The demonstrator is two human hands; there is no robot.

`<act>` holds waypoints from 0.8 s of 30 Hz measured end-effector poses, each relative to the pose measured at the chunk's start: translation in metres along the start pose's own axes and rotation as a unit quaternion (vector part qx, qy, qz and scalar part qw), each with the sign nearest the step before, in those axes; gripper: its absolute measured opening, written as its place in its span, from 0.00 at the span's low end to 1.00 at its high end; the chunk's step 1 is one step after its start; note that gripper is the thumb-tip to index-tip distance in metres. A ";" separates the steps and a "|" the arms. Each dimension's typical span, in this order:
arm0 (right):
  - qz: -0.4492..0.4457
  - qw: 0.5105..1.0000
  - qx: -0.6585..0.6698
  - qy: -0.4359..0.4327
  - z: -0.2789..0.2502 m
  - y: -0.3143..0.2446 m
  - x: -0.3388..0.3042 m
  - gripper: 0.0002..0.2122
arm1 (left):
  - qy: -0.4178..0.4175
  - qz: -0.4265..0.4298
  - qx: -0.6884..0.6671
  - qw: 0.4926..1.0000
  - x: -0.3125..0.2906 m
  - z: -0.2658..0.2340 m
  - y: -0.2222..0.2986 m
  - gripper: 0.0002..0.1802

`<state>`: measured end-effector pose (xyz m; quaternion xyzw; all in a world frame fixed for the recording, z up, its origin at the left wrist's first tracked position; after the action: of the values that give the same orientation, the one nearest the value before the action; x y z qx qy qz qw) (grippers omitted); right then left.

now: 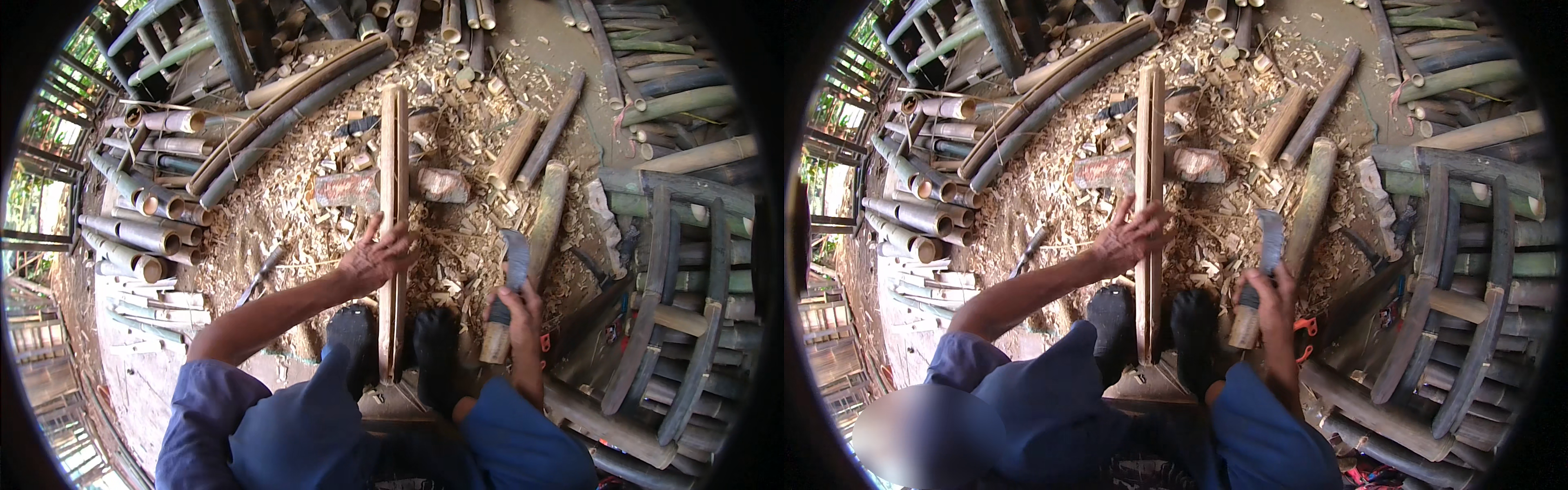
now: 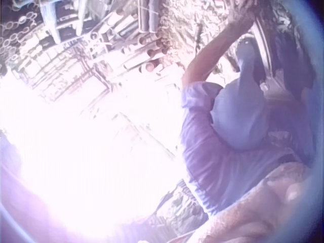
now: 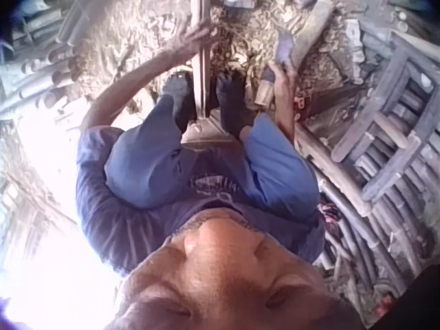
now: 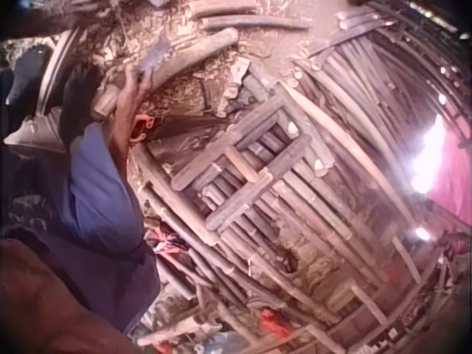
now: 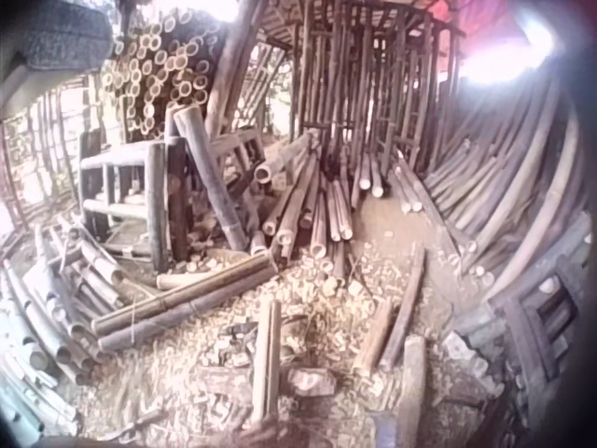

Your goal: The person splits a bamboo pole into two halves using a knife and a wooden mallet. They hold the bamboo vertically between their legs, position the knife at the top, and strike the handle with the mallet to drive the blade through the length of the pole.

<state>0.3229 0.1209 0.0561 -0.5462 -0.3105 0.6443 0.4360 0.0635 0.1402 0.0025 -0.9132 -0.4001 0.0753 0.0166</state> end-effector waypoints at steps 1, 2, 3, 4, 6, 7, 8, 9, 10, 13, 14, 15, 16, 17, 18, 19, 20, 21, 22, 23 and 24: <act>0.014 1.000 0.000 -0.026 0.015 0.006 -0.002 0.25 | -0.028 -0.059 -0.022 0.998 -0.002 0.001 -0.006 0.43; 0.021 0.998 -0.023 -0.053 0.034 0.003 -0.007 0.25 | -0.015 -0.139 -0.021 0.990 -0.009 -0.007 -0.016 0.48; 0.043 0.995 -0.029 -0.082 0.047 0.010 -0.010 0.25 | 0.005 -0.238 -0.178 0.955 -0.021 -0.010 -0.025 0.47; 0.062 0.991 -0.036 -0.111 0.058 0.016 -0.013 0.25 | 0.026 -0.330 -0.327 0.885 -0.036 -0.006 -0.029 0.46; 0.077 0.985 -0.054 -0.147 0.084 0.024 -0.020 0.25 | 0.064 -0.391 -0.502 0.769 -0.068 0.034 -0.018 0.41; 0.083 0.981 -0.065 -0.161 0.094 0.025 -0.024 0.25 | 0.055 -0.395 -0.559 0.727 -0.072 0.045 -0.004 0.40; 0.088 0.978 -0.080 -0.171 0.102 0.027 -0.027 0.25 | 0.049 -0.399 -0.610 0.683 -0.076 0.056 0.009 0.40; 0.099 0.976 -0.085 -0.177 0.105 0.034 -0.030 0.25 | 0.084 -0.404 -0.582 0.701 -0.080 0.055 0.018 0.37; 0.110 0.973 -0.091 -0.181 0.106 0.041 -0.032 0.25 | 0.065 -0.395 -0.608 0.685 -0.076 0.057 0.023 0.34; 0.128 0.967 -0.123 -0.185 0.108 0.053 -0.036 0.25 | 0.039 -0.393 -0.627 0.672 -0.068 0.056 0.029 0.25; 0.129 0.967 -0.116 -0.188 0.109 0.056 -0.037 0.24 | 0.042 -0.394 -0.625 0.672 -0.068 0.054 0.029 0.25; 0.130 0.967 -0.110 -0.191 0.109 0.059 -0.038 0.24 | 0.046 -0.395 -0.624 0.672 -0.069 0.053 0.029 0.24; 0.130 0.967 -0.103 -0.194 0.109 0.060 -0.039 0.24 | 0.050 -0.395 -0.622 0.674 -0.068 0.053 0.029 0.24; 0.137 0.968 -0.093 -0.191 0.108 0.061 -0.039 0.24 | 0.054 -0.397 -0.624 0.671 -0.068 0.053 0.029 0.24; 0.144 0.968 -0.083 -0.188 0.107 0.062 -0.040 0.24 | 0.058 -0.398 -0.625 0.669 -0.069 0.052 0.030 0.24; 0.151 0.968 -0.072 -0.187 0.108 0.063 -0.041 0.24 | 0.062 -0.401 -0.625 0.667 -0.070 0.051 0.030 0.24; 0.155 0.971 -0.051 -0.175 0.108 0.063 -0.039 0.24 | 0.057 -0.401 -0.630 0.663 -0.070 0.051 0.031 0.25; 0.158 0.973 -0.030 -0.163 0.110 0.063 -0.036 0.23 | 0.052 -0.401 -0.635 0.658 -0.070 0.052 0.031 0.25; 0.162 0.975 -0.009 -0.151 0.112 0.063 -0.033 0.23 | 0.047 -0.402 -0.640 0.653 -0.070 0.052 0.032 0.26; 0.164 0.975 0.014 -0.152 0.115 0.061 -0.031 0.22 | 0.040 -0.407 -0.640 0.651 -0.070 0.053 0.032 0.26; 0.168 0.974 0.009 -0.151 0.115 0.060 -0.031 0.22 | 0.034 -0.412 -0.640 0.648 -0.070 0.055 0.032 0.27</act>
<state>0.1982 0.0755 0.0410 -0.4829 -0.2712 0.7861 0.2746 0.0319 0.0651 -0.0456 -0.4399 -0.6829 -0.2449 -0.5292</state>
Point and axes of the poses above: each hand's wrist, its own x-axis towards the middle knuckle, its own z-axis out of the palm, y = z × x, the point moved 8 cm from there along x, towards the middle knuckle, and after that the axes turned 8 degrees about x, right-handed, at the moved point
